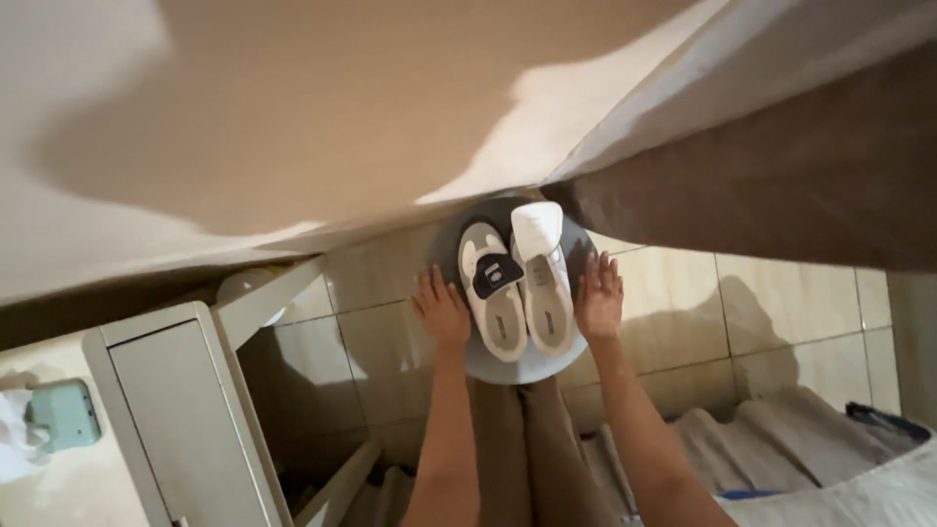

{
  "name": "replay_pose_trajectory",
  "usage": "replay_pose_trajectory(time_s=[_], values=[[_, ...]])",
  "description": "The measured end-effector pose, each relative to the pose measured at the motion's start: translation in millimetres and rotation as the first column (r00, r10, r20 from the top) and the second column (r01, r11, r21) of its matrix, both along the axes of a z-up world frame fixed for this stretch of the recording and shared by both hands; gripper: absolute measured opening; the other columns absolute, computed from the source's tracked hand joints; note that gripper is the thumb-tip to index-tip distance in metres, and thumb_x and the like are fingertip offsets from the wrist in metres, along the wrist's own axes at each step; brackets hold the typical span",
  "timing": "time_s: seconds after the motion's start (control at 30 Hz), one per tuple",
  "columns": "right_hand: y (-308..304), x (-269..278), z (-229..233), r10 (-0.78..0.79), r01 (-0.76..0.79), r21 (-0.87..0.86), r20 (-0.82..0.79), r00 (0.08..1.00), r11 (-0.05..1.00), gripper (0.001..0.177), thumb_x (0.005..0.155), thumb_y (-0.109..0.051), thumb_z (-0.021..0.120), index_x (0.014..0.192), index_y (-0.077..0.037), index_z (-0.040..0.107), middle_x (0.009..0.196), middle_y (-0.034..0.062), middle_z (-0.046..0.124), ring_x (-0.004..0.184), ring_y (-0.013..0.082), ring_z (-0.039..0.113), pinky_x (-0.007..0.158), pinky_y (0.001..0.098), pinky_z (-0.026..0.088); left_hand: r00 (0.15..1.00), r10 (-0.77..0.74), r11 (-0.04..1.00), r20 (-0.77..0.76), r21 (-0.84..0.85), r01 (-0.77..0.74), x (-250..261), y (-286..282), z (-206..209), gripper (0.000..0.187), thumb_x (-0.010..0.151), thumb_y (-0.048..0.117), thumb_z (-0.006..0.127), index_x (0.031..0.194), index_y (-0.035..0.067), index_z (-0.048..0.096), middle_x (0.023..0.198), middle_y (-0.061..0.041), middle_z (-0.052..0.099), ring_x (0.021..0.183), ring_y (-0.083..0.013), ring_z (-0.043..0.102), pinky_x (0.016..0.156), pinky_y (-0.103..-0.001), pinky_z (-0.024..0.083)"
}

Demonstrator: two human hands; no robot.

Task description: The person moves a stool, places slippers on it, wipes a bedside table and bed with a wipe, cleans a window sill with a cloth, and organizes items on the bedside table.

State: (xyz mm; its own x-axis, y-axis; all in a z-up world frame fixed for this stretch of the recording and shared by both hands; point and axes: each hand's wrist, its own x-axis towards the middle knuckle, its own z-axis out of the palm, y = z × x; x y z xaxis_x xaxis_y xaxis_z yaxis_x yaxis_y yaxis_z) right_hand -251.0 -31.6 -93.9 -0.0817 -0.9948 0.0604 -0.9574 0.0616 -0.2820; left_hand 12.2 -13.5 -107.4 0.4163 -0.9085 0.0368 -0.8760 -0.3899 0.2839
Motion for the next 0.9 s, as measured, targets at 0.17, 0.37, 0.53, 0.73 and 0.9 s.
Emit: replay_pose_trajectory(time_s=[0.17, 0.37, 0.53, 0.73, 0.9], values=[[-8.6, 3.0, -17.2, -0.064, 0.043, 0.190, 0.105, 0.992, 0.981, 0.050, 0.102, -0.026, 0.041, 0.149, -0.009, 0.038, 0.148, 0.0242, 0.041, 0.135, 0.0417, 0.041, 0.104, 0.0567, 0.040, 0.983, 0.183, 0.972, 0.031, 0.141, -0.185, -0.5, -0.6, -16.5, 0.051, 0.103, 0.035, 0.039, 0.149, 0.014, 0.033, 0.153, -0.019, 0.030, 0.142, -0.0392, 0.030, 0.109, -0.061, 0.028], [-9.6, 1.7, -28.9, -0.284, 0.206, 0.333, 0.206, 0.936, 0.920, 0.061, 0.102, -0.044, 0.036, 0.155, -0.017, 0.021, 0.130, 0.0318, 0.047, 0.120, 0.0523, 0.049, 0.102, 0.0574, 0.040, 0.896, 0.435, 0.824, -0.087, 0.440, -0.357, 3.8, -1.0, -10.6, 0.065, 0.101, 0.061, 0.022, 0.151, 0.020, 0.021, 0.144, -0.018, 0.038, 0.128, -0.0372, 0.047, 0.095, -0.056, 0.045], [-8.0, -8.5, -56.7, -0.452, 0.321, 0.454, 0.218, 0.865, 0.831, 0.066, 0.098, -0.060, 0.035, 0.151, -0.023, 0.027, 0.122, 0.0251, 0.047, 0.110, 0.0534, 0.056, 0.095, 0.0555, 0.046, 0.901, 0.428, 0.830, -0.069, 0.424, -0.362, -4.0, 1.4, -14.3, 0.066, 0.099, 0.061, 0.024, 0.152, 0.021, 0.020, 0.137, -0.017, 0.044, 0.121, -0.0385, 0.052, 0.088, -0.055, 0.050], [-10.1, -16.2, -5.7, -0.549, 0.399, 0.435, 0.306, 0.777, 0.807, 0.065, 0.098, -0.055, 0.038, 0.142, -0.007, 0.035, 0.121, 0.0259, 0.042, 0.115, 0.0562, 0.048, 0.100, 0.0544, 0.041, 0.911, 0.410, 0.847, -0.032, 0.384, -0.367, -33.0, -5.7, -3.1, 0.065, 0.101, 0.057, 0.029, 0.145, 0.010, 0.034, 0.135, -0.022, 0.047, 0.116, -0.0387, 0.055, 0.089, -0.050, 0.050], [0.1, -50.7, -31.6, -0.598, 0.441, 0.469, 0.266, 0.756, 0.765, 0.061, 0.098, -0.055, 0.035, 0.141, -0.012, 0.036, 0.122, 0.0218, 0.042, 0.118, 0.0487, 0.049, 0.098, 0.0543, 0.042, 0.927, 0.363, 0.860, -0.091, 0.417, -0.295, -51.7, -6.1, -13.2, 0.068, 0.100, 0.061, 0.024, 0.152, 0.018, 0.021, 0.136, -0.017, 0.045, 0.118, -0.0331, 0.054, 0.094, -0.046, 0.048]])
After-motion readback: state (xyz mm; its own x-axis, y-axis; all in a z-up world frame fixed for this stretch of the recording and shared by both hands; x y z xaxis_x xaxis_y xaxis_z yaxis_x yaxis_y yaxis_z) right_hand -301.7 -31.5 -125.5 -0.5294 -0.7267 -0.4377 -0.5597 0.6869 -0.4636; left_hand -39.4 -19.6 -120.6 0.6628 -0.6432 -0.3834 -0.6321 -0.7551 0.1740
